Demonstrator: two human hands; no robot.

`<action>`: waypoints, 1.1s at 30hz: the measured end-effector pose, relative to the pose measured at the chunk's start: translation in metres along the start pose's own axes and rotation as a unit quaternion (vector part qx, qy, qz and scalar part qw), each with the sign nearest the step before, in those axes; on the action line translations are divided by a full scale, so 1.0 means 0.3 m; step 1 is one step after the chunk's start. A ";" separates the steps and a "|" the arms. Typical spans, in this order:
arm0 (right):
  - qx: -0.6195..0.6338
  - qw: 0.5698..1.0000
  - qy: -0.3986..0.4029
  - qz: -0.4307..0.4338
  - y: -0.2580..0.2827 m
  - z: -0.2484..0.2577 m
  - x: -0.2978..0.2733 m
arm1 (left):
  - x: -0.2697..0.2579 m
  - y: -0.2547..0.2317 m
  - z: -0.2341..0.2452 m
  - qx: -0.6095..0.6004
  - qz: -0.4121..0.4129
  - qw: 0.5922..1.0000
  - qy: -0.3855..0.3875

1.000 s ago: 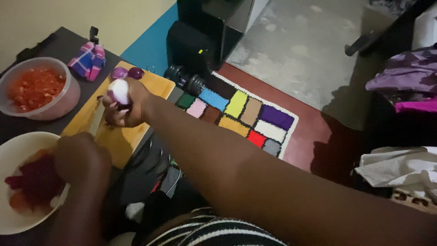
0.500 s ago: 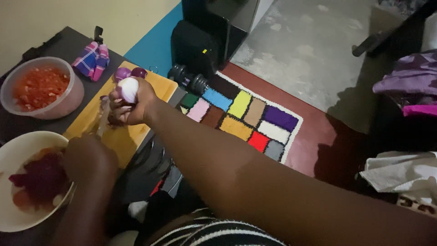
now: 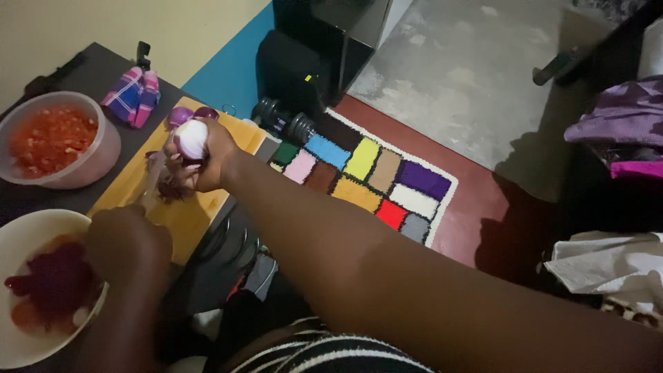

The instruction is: The person is chopping red onions on a wooden cutting board using a kitchen knife.

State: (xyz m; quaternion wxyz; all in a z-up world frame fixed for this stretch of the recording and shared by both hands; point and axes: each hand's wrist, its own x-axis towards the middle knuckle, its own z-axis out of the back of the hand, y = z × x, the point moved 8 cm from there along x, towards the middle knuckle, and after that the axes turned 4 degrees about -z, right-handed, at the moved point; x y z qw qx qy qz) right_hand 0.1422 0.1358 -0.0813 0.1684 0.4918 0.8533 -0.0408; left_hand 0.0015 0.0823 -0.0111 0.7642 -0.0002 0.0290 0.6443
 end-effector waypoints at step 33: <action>-0.122 0.992 0.041 -0.012 0.062 -0.012 -0.050 | 0.058 -0.006 0.004 0.132 0.035 0.985 0.103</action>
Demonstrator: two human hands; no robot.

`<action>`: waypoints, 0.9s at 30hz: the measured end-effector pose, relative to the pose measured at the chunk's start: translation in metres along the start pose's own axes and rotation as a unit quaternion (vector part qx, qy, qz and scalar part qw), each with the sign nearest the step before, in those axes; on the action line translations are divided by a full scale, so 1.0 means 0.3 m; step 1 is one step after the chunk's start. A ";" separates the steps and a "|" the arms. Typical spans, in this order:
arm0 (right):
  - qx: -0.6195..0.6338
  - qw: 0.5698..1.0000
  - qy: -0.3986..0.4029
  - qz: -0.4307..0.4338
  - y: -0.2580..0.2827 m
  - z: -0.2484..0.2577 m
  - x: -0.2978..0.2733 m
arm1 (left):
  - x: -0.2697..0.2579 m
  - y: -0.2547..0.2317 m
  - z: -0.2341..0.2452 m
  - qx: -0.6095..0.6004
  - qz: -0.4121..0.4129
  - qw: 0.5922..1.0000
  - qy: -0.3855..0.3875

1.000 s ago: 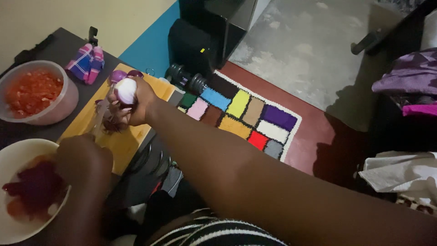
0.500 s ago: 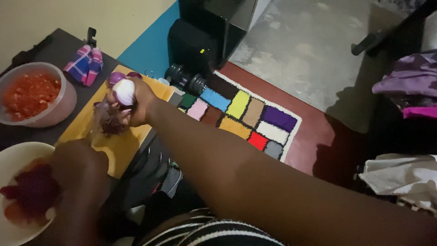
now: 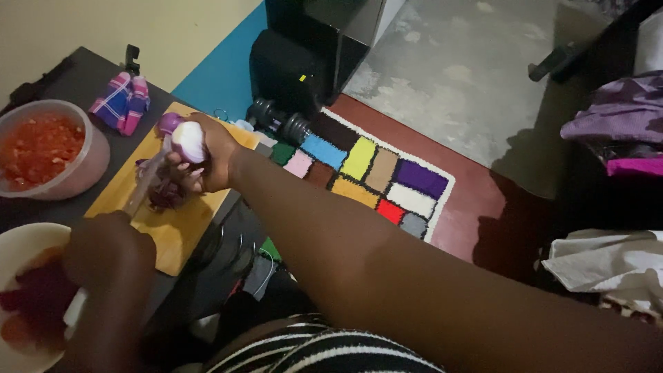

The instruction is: The person is chopping red onions on a wooden cutting board using a kitchen knife.

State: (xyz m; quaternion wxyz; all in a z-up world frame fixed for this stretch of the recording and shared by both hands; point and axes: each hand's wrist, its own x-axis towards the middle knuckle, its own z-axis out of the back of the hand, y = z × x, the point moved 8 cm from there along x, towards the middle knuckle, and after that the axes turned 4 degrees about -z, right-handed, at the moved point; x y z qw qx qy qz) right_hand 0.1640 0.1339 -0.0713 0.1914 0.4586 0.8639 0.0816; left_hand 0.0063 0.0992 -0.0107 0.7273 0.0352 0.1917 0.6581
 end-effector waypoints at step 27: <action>0.131 0.989 -0.046 0.051 0.005 0.058 0.069 | -0.050 0.043 0.053 -0.041 0.062 0.997 0.037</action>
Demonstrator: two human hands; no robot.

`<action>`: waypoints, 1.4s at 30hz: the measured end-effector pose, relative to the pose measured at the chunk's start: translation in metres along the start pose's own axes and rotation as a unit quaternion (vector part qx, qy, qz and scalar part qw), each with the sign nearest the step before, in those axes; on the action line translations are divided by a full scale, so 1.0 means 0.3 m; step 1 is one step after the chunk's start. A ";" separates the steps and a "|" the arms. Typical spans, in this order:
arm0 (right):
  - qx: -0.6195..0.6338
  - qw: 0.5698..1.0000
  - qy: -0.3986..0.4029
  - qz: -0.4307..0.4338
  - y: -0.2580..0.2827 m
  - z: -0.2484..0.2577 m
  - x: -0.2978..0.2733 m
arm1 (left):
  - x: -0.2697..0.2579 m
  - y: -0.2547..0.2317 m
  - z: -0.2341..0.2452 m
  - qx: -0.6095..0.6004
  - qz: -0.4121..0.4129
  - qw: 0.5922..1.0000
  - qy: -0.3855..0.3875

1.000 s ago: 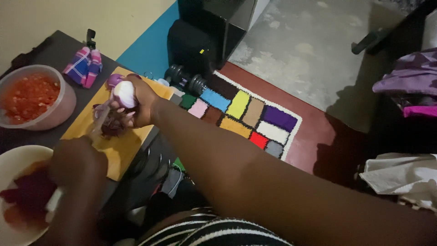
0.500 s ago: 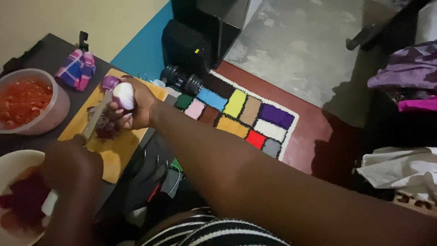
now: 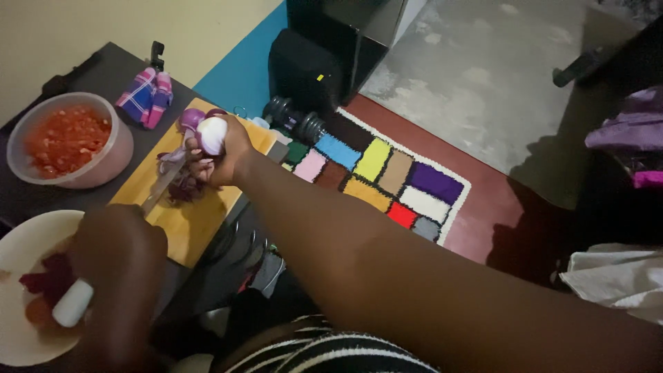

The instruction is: The person is chopping red onions on a wooden cutting board using a kitchen knife.

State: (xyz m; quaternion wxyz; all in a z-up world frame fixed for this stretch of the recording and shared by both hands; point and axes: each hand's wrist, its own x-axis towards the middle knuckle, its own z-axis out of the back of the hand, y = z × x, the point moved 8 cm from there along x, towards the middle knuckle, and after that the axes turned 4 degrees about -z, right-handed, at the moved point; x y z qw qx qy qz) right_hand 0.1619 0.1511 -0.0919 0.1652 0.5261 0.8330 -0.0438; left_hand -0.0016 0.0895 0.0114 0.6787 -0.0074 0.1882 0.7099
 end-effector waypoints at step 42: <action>-0.076 0.956 0.161 -0.235 -0.172 -0.046 -0.115 | 0.234 -0.028 -0.205 -0.618 0.021 0.776 0.123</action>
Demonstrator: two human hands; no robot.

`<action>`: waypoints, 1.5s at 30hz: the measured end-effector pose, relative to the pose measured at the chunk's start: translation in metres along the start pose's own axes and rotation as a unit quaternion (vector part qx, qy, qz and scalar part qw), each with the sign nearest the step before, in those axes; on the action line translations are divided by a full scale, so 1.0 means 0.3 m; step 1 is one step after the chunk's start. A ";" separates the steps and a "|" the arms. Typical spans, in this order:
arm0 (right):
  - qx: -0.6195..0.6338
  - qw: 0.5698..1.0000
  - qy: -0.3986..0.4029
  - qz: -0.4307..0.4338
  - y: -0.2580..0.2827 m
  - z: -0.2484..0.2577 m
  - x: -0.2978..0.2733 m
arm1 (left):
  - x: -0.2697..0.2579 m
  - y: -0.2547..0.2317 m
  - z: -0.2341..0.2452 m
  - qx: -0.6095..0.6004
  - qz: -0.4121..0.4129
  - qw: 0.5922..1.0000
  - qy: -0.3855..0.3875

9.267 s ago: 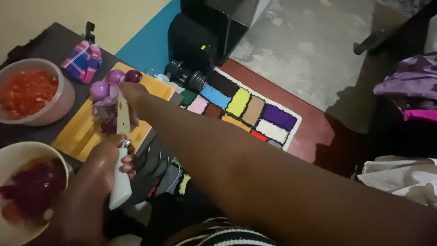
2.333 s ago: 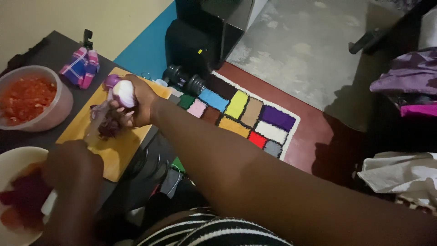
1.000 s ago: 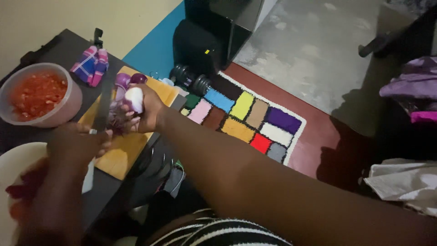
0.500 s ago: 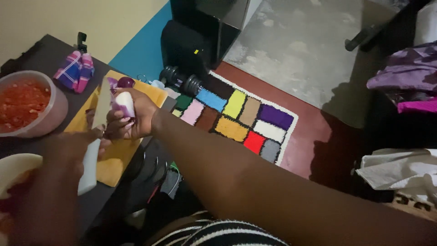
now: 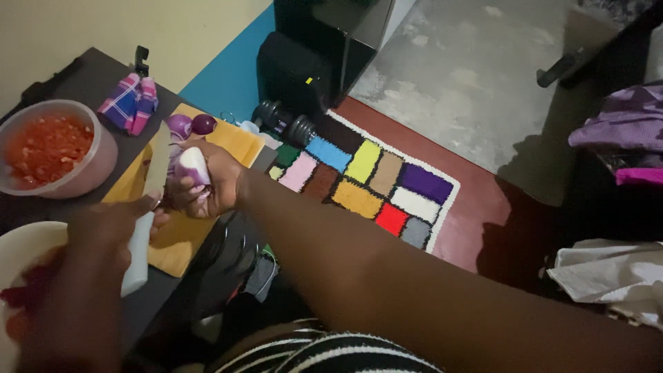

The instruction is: The person is chopping red onions on a wooden cutting board using a kitchen knife.

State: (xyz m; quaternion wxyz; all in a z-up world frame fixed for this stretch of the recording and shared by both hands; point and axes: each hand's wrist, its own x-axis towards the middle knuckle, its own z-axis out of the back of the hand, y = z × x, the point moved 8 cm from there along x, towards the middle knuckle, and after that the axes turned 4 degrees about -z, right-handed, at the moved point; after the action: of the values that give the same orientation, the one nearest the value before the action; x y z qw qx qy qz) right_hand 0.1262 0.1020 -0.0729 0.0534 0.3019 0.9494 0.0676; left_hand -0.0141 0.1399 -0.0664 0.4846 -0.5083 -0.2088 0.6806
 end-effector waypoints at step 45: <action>0.122 0.958 -0.073 0.248 0.259 0.185 0.006 | 0.025 -0.024 0.149 0.173 0.133 0.972 0.084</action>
State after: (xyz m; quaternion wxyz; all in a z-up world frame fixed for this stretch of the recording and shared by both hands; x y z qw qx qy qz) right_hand 0.1767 0.1711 -0.1152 0.0670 0.5365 0.8391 -0.0599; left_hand -0.0511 0.1590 -0.0468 0.4864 -0.4953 0.0233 0.7194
